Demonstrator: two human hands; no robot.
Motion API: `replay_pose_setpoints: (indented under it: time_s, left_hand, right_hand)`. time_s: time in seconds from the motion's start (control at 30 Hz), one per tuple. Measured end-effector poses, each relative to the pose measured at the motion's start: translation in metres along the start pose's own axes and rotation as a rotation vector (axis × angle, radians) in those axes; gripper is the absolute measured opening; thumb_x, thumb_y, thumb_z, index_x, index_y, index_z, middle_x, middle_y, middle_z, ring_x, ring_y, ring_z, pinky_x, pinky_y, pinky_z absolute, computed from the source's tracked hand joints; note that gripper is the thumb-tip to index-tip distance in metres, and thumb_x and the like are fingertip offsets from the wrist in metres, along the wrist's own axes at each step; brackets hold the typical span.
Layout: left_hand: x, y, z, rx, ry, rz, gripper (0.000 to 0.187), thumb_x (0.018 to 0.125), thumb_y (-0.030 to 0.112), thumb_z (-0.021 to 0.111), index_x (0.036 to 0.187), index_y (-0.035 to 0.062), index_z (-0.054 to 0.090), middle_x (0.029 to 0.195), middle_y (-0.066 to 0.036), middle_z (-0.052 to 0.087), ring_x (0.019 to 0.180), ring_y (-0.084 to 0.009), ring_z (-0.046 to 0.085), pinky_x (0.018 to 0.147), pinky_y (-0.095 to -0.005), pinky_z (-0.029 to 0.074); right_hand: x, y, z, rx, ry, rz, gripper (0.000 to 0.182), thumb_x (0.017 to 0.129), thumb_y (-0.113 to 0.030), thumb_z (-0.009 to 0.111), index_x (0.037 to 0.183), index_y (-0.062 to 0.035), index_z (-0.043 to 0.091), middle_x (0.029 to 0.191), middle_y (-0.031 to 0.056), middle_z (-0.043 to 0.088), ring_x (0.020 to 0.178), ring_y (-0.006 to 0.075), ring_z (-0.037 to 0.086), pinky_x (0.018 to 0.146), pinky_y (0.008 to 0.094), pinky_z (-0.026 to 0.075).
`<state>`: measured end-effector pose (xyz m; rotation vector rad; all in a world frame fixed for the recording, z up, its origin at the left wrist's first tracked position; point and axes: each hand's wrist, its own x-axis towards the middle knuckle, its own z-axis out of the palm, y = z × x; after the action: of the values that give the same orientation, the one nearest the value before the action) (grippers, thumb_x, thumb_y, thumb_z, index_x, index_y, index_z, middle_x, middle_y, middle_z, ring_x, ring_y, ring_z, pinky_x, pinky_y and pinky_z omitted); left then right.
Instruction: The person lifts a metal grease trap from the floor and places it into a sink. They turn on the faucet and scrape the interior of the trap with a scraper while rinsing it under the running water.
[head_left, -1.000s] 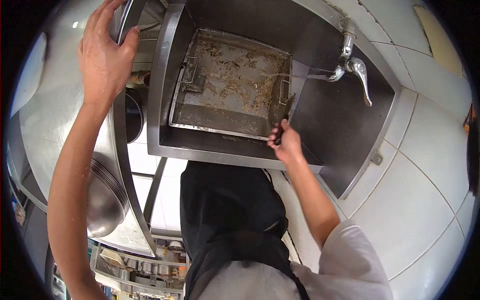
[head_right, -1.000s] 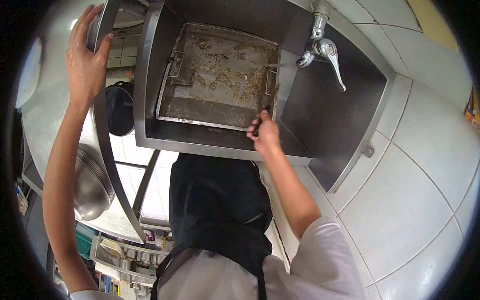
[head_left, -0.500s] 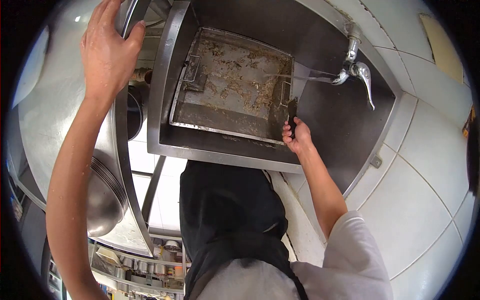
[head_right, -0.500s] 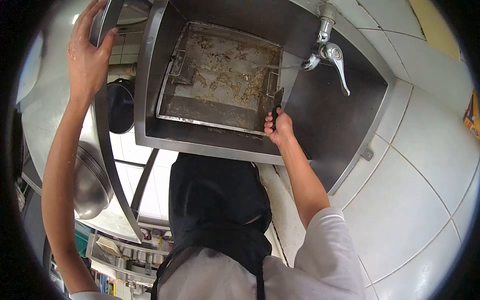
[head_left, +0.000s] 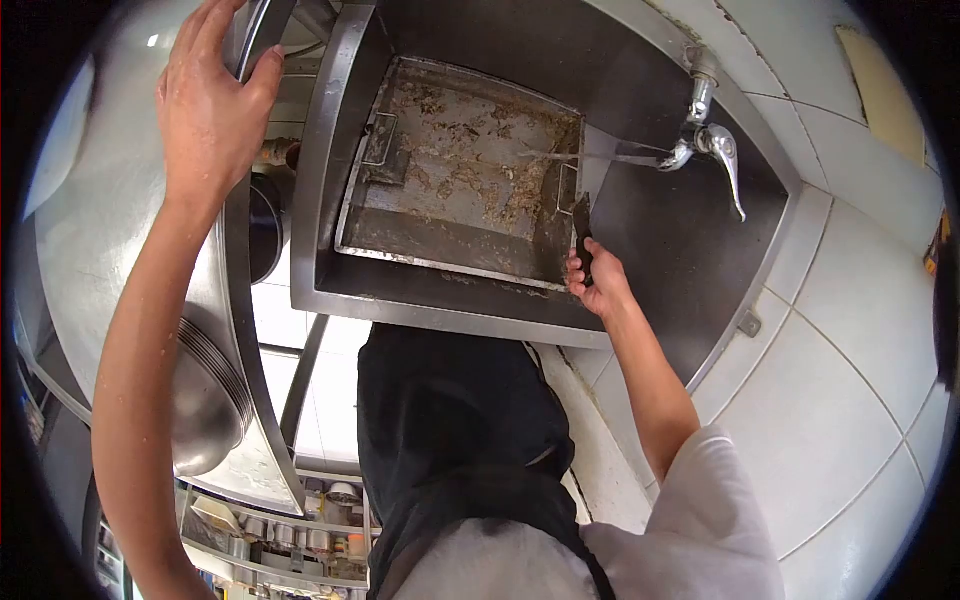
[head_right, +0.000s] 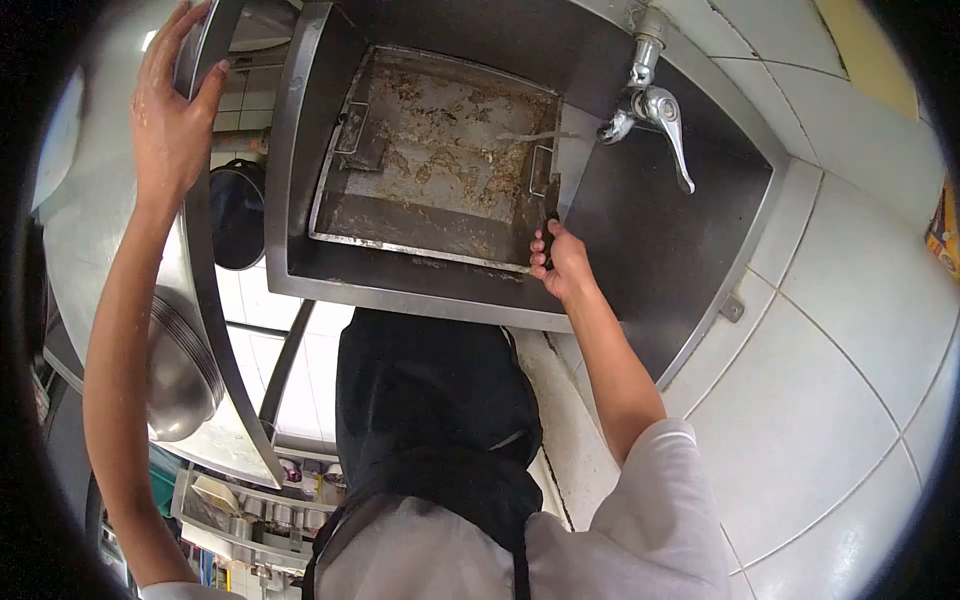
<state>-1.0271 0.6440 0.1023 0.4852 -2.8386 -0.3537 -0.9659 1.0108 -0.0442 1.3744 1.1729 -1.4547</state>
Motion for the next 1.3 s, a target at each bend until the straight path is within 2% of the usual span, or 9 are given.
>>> replay_pose_setpoints:
  time_s: [0.23,0.3,0.33,0.5,0.57,0.63,0.83,1.1,1.3]
  left_hand:
    - [-0.001,0.009,-0.004,-0.012,0.004,-0.021,0.048,0.063,-0.001,0.053,0.109,0.0063,0.043,0.122,-0.015,0.035,0.116,-0.0302,0.029,0.098,-0.037,0.023]
    - [0.0,0.002,-0.002,-0.023,-0.005,-0.012,0.048,0.063,-0.001,0.053,0.109,0.0062,0.043,0.123,-0.015,0.035,0.117,-0.0304,0.029,0.097,-0.037,0.023]
    - [0.0,0.0,-0.002,-0.038,-0.016,-0.004,0.048,0.063,0.0,0.053,0.109,0.0062,0.043,0.123,-0.015,0.035,0.117,-0.0305,0.029,0.097,-0.0371,0.023]
    - [0.0,0.008,-0.002,-0.017,0.003,-0.007,0.047,0.064,-0.001,0.053,0.11,0.0062,0.042,0.123,-0.015,0.035,0.117,-0.0304,0.029,0.098,-0.0373,0.022]
    - [0.002,-0.009,0.006,0.004,0.005,-0.001,0.047,0.065,-0.001,0.052,0.11,0.0059,0.042,0.123,-0.015,0.034,0.117,-0.0303,0.029,0.099,-0.0372,0.022]
    - [0.005,-0.038,0.021,-0.075,0.085,0.268,0.042,0.074,0.017,0.055,0.115,0.0209,0.044,0.122,-0.006,0.039,0.111,-0.0257,0.04,0.092,-0.0396,0.034]
    - [0.004,-0.034,0.019,-0.08,0.053,0.224,0.042,0.075,0.018,0.054,0.115,0.0206,0.043,0.123,-0.006,0.039,0.111,-0.0257,0.039,0.092,-0.0402,0.034]
    - [0.005,-0.047,0.023,-0.003,0.056,0.248,0.042,0.076,0.021,0.054,0.116,0.0211,0.043,0.123,-0.006,0.039,0.112,-0.0256,0.039,0.092,-0.0403,0.034]
    - [0.005,-0.044,0.022,-0.024,0.055,0.22,0.041,0.074,0.019,0.054,0.114,0.0209,0.044,0.122,-0.005,0.04,0.11,-0.0245,0.04,0.092,-0.0384,0.034]
  right_hand:
    - [0.046,-0.012,-0.002,-0.039,0.081,0.019,0.026,0.087,-0.027,0.033,0.074,-0.0062,0.041,0.056,-0.0001,0.038,0.042,0.0086,0.032,0.036,0.0219,0.025]
    - [0.06,-0.016,0.0,-0.108,0.064,0.0,0.022,0.086,-0.024,0.036,0.072,-0.0077,0.038,0.056,0.0026,0.04,0.043,0.0112,0.035,0.038,0.0243,0.032]
    - [0.055,-0.015,-0.002,-0.102,0.029,-0.024,0.024,0.087,-0.025,0.033,0.076,-0.0064,0.042,0.058,0.0029,0.042,0.047,0.0126,0.039,0.044,0.0264,0.037]
    - [-0.017,0.003,-0.014,-0.098,0.03,-0.091,0.032,0.089,-0.027,0.025,0.088,-0.0059,0.049,0.063,0.0013,0.047,0.054,0.0114,0.042,0.052,0.0291,0.038]
    - [-0.037,0.013,-0.029,-0.088,-0.028,-0.063,0.031,0.089,-0.027,0.027,0.088,-0.0055,0.049,0.064,0.0002,0.047,0.052,0.0101,0.041,0.049,0.0261,0.037]
    - [-0.046,0.026,-0.042,-0.102,-0.024,-0.039,0.031,0.089,-0.028,0.027,0.088,-0.0054,0.048,0.063,-0.0002,0.046,0.05,0.0094,0.04,0.046,0.0242,0.035]
    - [-0.047,0.046,-0.076,-0.028,0.011,0.114,0.029,0.088,-0.028,0.028,0.087,-0.0065,0.047,0.057,-0.0019,0.042,0.044,0.007,0.036,0.036,0.0186,0.029]
    - [0.027,-0.029,-0.068,0.132,-0.086,0.259,0.03,0.088,-0.03,0.028,0.082,-0.008,0.047,0.056,-0.0042,0.041,0.038,0.0026,0.03,0.029,0.0144,0.023]
    - [-0.023,-0.006,-0.091,0.059,-0.015,0.367,0.028,0.088,-0.027,0.027,0.084,-0.0063,0.047,0.056,-0.0024,0.042,0.037,0.0037,0.029,0.028,0.0155,0.022]
